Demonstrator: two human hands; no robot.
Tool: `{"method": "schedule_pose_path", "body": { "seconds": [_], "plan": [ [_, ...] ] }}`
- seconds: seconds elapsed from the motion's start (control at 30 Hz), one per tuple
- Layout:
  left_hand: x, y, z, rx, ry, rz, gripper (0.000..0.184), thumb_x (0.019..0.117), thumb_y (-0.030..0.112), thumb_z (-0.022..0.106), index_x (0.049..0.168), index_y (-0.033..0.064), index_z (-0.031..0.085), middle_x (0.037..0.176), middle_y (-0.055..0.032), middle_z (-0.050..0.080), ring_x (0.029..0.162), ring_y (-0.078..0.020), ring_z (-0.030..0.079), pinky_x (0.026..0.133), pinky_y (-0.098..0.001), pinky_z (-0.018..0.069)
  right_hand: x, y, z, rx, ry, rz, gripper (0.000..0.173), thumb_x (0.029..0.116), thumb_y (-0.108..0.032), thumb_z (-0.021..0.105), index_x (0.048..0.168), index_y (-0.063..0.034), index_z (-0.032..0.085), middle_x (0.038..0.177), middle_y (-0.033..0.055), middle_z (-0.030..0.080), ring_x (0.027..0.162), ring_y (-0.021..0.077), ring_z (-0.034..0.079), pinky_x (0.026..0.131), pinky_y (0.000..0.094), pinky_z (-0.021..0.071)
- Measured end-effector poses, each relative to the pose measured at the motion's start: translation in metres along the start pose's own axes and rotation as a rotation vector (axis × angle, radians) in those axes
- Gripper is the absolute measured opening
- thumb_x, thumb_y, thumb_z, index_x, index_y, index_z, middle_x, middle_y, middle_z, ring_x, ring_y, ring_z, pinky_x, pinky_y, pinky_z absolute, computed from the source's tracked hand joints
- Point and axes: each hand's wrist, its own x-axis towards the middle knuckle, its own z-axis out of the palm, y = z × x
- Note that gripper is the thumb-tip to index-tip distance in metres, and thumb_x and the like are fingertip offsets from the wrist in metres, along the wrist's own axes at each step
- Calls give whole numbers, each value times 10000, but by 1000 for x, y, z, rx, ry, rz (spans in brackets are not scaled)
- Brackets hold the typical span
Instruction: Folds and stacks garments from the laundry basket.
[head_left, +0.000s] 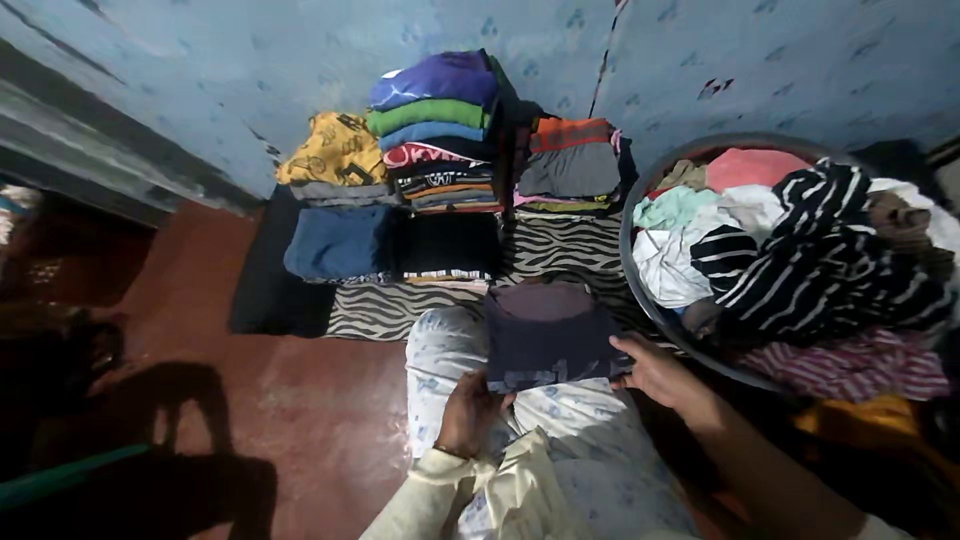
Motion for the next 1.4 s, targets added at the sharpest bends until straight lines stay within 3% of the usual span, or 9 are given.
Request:
{"method": "schedule_pose_path", "body": {
  "seconds": [0.1, 0.3, 0.43, 0.6, 0.73, 0.9, 1.2, 1.3, 1.4],
  "plan": [
    [20, 20, 15, 148, -116, -81, 602, 1086, 540, 255, 1374, 74, 504, 1147, -127, 688, 1008, -256, 689, 834, -472, 587, 12, -9, 10, -8, -8, -23, 622, 1041, -416, 561, 1564, -186, 317, 1396, 132, 572, 1186, 268, 631, 930, 489, 571],
    [61, 66, 58, 594, -56, 201, 388, 1073, 224, 515, 1382, -12, 504, 1160, -145, 673, 990, -173, 687, 866, -372, 587, 43, -39, 25, -225, 40, -166, 766, 1015, -255, 638, 1630, -125, 200, 1620, 169, 347, 1434, 265, 444, 1139, 478, 435],
    [114, 98, 87, 811, -112, 309, 382, 1087, 205, 475, 1391, -24, 499, 1193, -170, 649, 1026, -183, 666, 912, -378, 561, 83, -72, 23, -254, 137, -280, 646, 1057, -214, 556, 1612, -85, 251, 1615, 182, 353, 1448, 268, 420, 1162, 465, 400],
    [206, 106, 116, 1219, -83, 500, 406, 1099, 229, 450, 1411, -23, 512, 1288, -264, 630, 1215, -354, 624, 1067, -526, 471, 165, -93, 9, -396, 279, -448, 581, 1085, -148, 469, 1608, -47, 236, 1597, 226, 369, 1447, 301, 430, 1179, 450, 383],
    [280, 74, 120, 1137, -82, 374, 478, 1099, 205, 450, 1507, -34, 380, 1413, -278, 546, 1305, -356, 561, 1111, -491, 439, 230, -78, 4, -476, 420, -437, 599, 1083, -150, 473, 1616, -54, 218, 1552, 244, 435, 1372, 348, 520, 1131, 484, 431],
    [327, 42, 122, 1260, 5, 198, 560, 1109, 239, 421, 1566, -43, 261, 1507, -292, 456, 1387, -388, 489, 1164, -495, 383, 298, -38, -5, -503, 423, -347, 672, 1044, -48, 499, 1615, 16, 150, 1662, 236, 231, 1510, 328, 336, 1224, 426, 320],
    [326, 41, 113, 1237, -9, 248, 506, 1093, 165, 453, 1527, -71, 344, 1506, -293, 458, 1411, -373, 463, 1186, -476, 351, 300, -47, -9, -509, 423, -360, 626, 1027, -3, 487, 1606, -25, 250, 1634, 199, 329, 1469, 294, 415, 1195, 403, 372],
    [311, 45, 104, 1185, -120, 212, 566, 1084, 215, 495, 1553, -39, 307, 1544, -274, 417, 1427, -367, 437, 1186, -492, 349, 260, -58, -3, -631, 344, -332, 679, 1001, -71, 569, 1607, -32, 266, 1625, 216, 335, 1496, 328, 359, 1229, 444, 321],
    [277, 51, 89, 1193, -217, 180, 533, 1098, 248, 458, 1556, -3, 348, 1552, -249, 423, 1427, -356, 442, 1177, -510, 358, 189, -80, -1, -670, 269, -516, 526, 1021, -128, 566, 1529, -46, 453, 1564, 213, 431, 1460, 322, 411, 1205, 437, 357]
  ]
}}
